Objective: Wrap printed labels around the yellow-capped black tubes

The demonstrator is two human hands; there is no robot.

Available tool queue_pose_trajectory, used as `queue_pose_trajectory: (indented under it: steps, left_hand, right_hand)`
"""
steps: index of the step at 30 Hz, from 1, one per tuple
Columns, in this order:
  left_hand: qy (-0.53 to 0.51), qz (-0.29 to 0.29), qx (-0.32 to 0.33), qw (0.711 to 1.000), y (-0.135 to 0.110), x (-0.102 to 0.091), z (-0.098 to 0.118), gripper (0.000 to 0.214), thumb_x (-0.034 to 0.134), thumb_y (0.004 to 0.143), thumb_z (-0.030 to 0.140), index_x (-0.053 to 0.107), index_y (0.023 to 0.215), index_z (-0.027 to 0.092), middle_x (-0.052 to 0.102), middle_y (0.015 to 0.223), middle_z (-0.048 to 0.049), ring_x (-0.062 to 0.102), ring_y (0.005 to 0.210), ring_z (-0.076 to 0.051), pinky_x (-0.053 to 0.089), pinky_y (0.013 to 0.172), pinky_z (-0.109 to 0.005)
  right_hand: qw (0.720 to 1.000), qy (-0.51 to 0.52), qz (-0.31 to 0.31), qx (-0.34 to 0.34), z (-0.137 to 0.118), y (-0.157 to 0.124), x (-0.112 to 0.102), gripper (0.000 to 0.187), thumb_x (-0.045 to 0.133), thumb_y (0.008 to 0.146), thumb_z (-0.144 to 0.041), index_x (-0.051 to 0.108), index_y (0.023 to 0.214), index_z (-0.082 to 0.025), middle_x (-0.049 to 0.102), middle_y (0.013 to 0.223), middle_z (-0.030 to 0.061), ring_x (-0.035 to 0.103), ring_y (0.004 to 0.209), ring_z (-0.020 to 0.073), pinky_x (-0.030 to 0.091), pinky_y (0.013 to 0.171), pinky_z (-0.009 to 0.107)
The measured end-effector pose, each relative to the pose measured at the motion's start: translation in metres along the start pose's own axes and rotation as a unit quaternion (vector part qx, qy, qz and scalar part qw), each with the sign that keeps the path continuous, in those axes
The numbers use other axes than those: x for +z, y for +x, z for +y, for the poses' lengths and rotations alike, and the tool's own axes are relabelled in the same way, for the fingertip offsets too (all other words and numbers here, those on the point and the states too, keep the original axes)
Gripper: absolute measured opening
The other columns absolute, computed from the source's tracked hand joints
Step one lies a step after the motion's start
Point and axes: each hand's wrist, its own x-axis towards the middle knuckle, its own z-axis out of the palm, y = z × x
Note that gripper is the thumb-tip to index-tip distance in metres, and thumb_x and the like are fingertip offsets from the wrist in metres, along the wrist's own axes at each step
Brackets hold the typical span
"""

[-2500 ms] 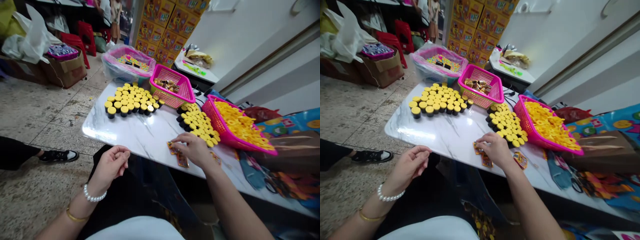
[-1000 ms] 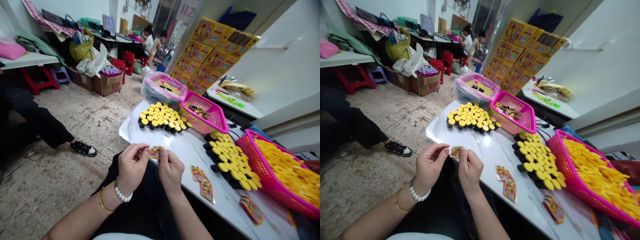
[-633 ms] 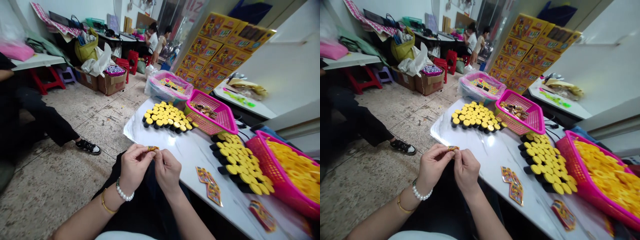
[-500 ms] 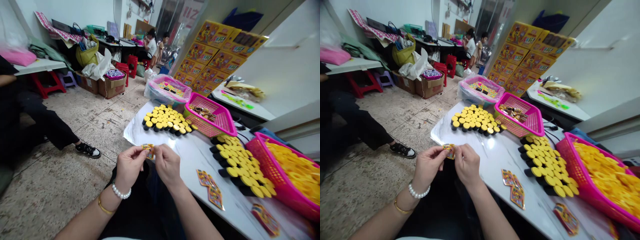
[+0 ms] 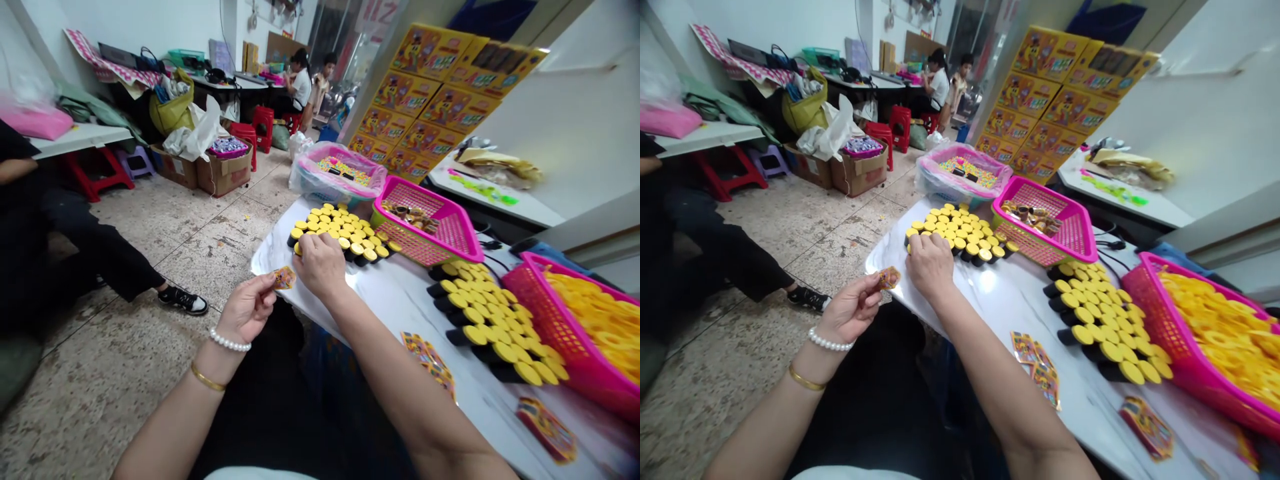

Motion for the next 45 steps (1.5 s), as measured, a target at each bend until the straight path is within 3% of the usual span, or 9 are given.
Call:
queue_pose_trajectory:
  steps: [2, 4, 9, 11, 17, 23, 34, 41, 45]
  left_hand:
    - [-0.022, 0.010, 0.004, 1.000, 0.004, -0.001, 0.000, 0.006, 0.062, 0.085, 0.007, 0.065, 0.080, 0.005, 0.067, 0.076, -0.0050, 0.039, 0.037, 0.002, 0.020, 0.027, -0.008]
    - [-0.040, 0.012, -0.005, 0.999, 0.007, -0.002, -0.001, 0.010, 0.061, 0.086, 0.005, 0.063, 0.077, 0.006, 0.063, 0.069, -0.0017, 0.040, 0.037, 0.001, 0.021, 0.027, -0.008]
    - [-0.051, -0.019, -0.044, 0.998, 0.011, 0.004, -0.003, 0.008, 0.059, 0.089, 0.005, 0.064, 0.083, 0.006, 0.060, 0.067, 0.0003, 0.036, 0.035, 0.002, 0.020, 0.027, -0.008]
    - [-0.049, -0.032, -0.045, 0.997, 0.011, 0.009, -0.005, 0.007, 0.059, 0.089, 0.007, 0.065, 0.086, 0.006, 0.060, 0.067, 0.0007, 0.035, 0.034, 0.002, 0.020, 0.027, -0.008]
    - [-0.024, -0.022, -0.022, 0.999, 0.013, 0.019, -0.011, 0.005, 0.065, 0.084, 0.008, 0.062, 0.081, 0.008, 0.062, 0.067, 0.0009, 0.038, 0.035, 0.001, 0.020, 0.028, -0.008]
    - [0.005, -0.027, -0.009, 1.000, 0.013, 0.023, -0.017, 0.009, 0.071, 0.080, 0.010, 0.063, 0.084, 0.009, 0.062, 0.066, 0.0009, 0.038, 0.036, 0.001, 0.017, 0.029, -0.009]
    - [-0.027, -0.045, -0.023, 0.998, 0.017, 0.021, -0.025, 0.015, 0.074, 0.074, 0.016, 0.060, 0.075, 0.010, 0.063, 0.068, 0.0006, 0.036, 0.037, 0.001, 0.018, 0.031, -0.011]
    - [0.099, 0.012, 0.147, 0.984, 0.009, 0.013, -0.029, 0.030, 0.085, 0.068, 0.032, 0.069, 0.083, 0.011, 0.061, 0.068, 0.0002, 0.045, 0.049, -0.002, 0.027, 0.040, -0.012]
    - [0.166, -0.079, 0.181, 0.966, 0.005, 0.004, -0.020, 0.050, 0.088, 0.066, 0.032, 0.070, 0.110, 0.017, 0.069, 0.090, -0.0039, 0.059, 0.065, -0.008, 0.050, 0.060, -0.020]
  right_hand:
    - [0.994, 0.097, 0.035, 0.021, 0.000, -0.005, -0.008, 0.012, 0.060, 0.079, -0.017, 0.063, 0.091, -0.016, 0.068, 0.089, 0.0110, 0.055, 0.088, 0.0272, 0.043, 0.083, 0.041]
    - [0.959, 0.260, 0.081, 0.083, 0.001, -0.014, -0.022, 0.023, 0.065, 0.078, -0.022, 0.063, 0.101, -0.018, 0.069, 0.095, 0.0089, 0.058, 0.087, 0.0242, 0.047, 0.083, 0.040]
    - [0.743, 0.629, 0.015, 0.225, -0.001, -0.044, -0.052, 0.031, 0.075, 0.076, -0.037, 0.068, 0.102, -0.023, 0.071, 0.094, 0.0029, 0.065, 0.086, 0.0185, 0.052, 0.079, 0.035]
    - [0.706, 0.661, -0.001, 0.254, -0.003, -0.050, -0.055, 0.031, 0.079, 0.071, -0.037, 0.070, 0.097, -0.022, 0.072, 0.090, 0.0021, 0.066, 0.084, 0.0177, 0.053, 0.079, 0.034]
    - [0.734, 0.597, 0.059, 0.320, -0.002, -0.054, -0.056, 0.032, 0.083, 0.068, -0.036, 0.068, 0.091, -0.020, 0.071, 0.086, 0.0018, 0.066, 0.084, 0.0176, 0.053, 0.083, 0.036]
    - [0.697, 0.646, 0.038, 0.309, -0.003, -0.055, -0.057, 0.032, 0.082, 0.069, -0.040, 0.067, 0.088, -0.019, 0.071, 0.083, 0.0019, 0.067, 0.080, 0.0167, 0.055, 0.078, 0.033]
    - [0.781, 0.547, 0.037, 0.298, -0.010, -0.064, -0.050, 0.028, 0.076, 0.076, -0.038, 0.058, 0.089, -0.022, 0.074, 0.094, 0.0070, 0.071, 0.084, 0.0203, 0.058, 0.076, 0.034]
    - [0.786, 0.574, 0.071, 0.218, -0.014, -0.072, -0.047, 0.026, 0.079, 0.075, -0.029, 0.059, 0.091, -0.023, 0.068, 0.088, 0.0010, 0.066, 0.080, 0.0151, 0.056, 0.075, 0.029]
    - [0.783, 0.577, 0.089, 0.214, -0.010, -0.081, -0.046, 0.029, 0.082, 0.072, -0.026, 0.064, 0.095, -0.024, 0.068, 0.089, 0.0010, 0.066, 0.079, 0.0155, 0.056, 0.071, 0.029]
